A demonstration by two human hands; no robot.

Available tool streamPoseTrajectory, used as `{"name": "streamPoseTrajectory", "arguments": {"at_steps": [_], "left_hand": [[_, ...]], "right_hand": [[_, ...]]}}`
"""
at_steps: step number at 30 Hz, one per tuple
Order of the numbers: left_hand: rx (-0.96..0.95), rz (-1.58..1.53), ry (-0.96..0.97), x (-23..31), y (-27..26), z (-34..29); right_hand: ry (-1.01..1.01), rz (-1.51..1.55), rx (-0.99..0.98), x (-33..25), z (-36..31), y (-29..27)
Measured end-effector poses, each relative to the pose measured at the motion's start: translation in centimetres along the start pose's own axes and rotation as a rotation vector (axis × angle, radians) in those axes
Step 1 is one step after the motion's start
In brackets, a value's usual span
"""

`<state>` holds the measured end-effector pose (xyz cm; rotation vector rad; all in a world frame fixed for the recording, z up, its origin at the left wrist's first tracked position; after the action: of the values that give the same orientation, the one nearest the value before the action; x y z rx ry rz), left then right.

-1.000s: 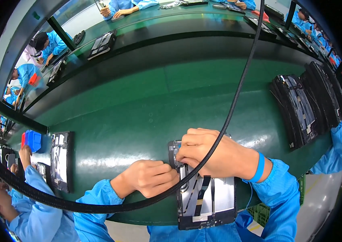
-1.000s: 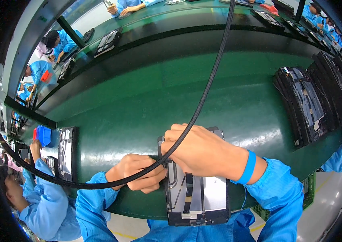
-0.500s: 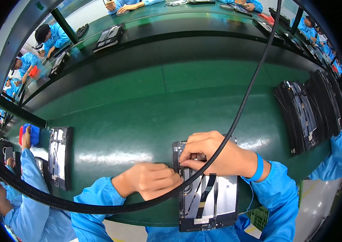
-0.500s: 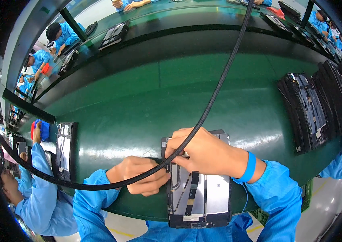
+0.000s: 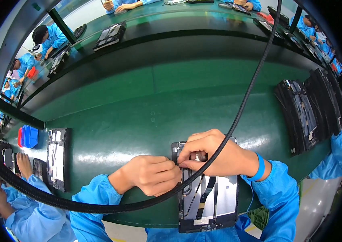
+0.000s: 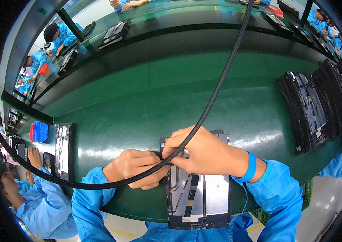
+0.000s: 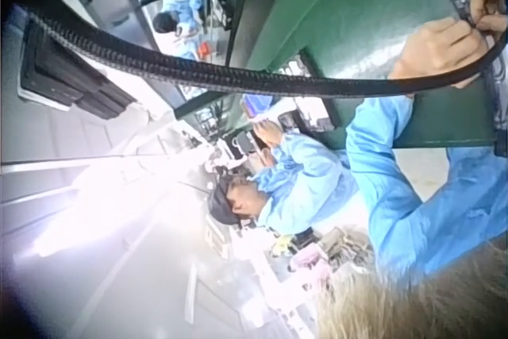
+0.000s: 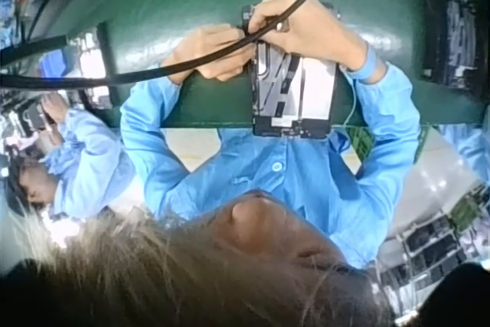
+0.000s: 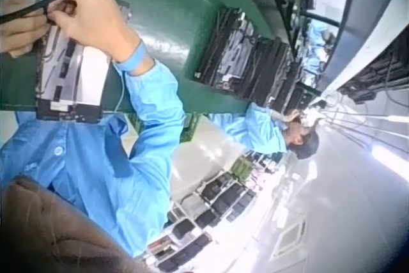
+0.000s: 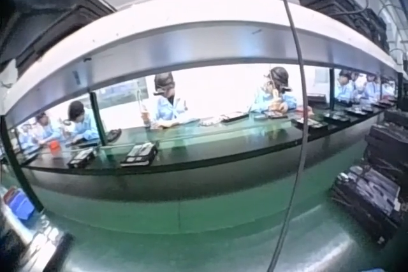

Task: The person assembles a tablet or smartphone screen assembly by connecting internal ribbon cables and fastening components into the internal housing using an electric screwdriver.

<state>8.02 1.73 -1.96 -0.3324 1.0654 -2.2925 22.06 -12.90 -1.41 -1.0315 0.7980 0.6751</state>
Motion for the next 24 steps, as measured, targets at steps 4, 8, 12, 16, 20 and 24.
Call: {"name": "streamPoseTrajectory", "arguments": {"at_steps": [4,8,12,16,20,24], "left_hand": [[-0.007,-0.014,-0.046,0.0,0.1,-0.2],[0.005,-0.068,-0.13,0.0,0.0,-0.5],[0.054,-0.155,-0.265,0.1,0.2,-0.9],[0.053,-0.143,-0.289,0.1,0.2,-1.0],[0.065,-0.162,-0.282,0.1,0.1,-1.1],[0.056,-0.152,-0.271,0.2,-0.1,-1.0]], "right_hand": [[0.064,0.06,0.011,-0.1,0.1,0.0],[0.064,0.048,-0.005,-0.2,0.3,0.0],[0.08,0.032,-0.006,-0.1,0.2,0.3],[0.125,0.098,-0.001,-0.2,0.4,0.2],[0.161,0.128,-0.005,-0.2,0.4,0.1],[0.177,0.123,0.0,-0.4,0.3,0.1]]}}
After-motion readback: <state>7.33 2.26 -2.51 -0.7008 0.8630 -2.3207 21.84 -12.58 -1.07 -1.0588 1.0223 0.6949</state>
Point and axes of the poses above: each hand's wrist, its own z-axis towards the middle knuckle, its own y-axis out of the palm, x = y × z, the point moved 4 cm from there along z, towards the middle knuckle, and after that the axes turned 5 degrees about x, right-handed, at the moved point
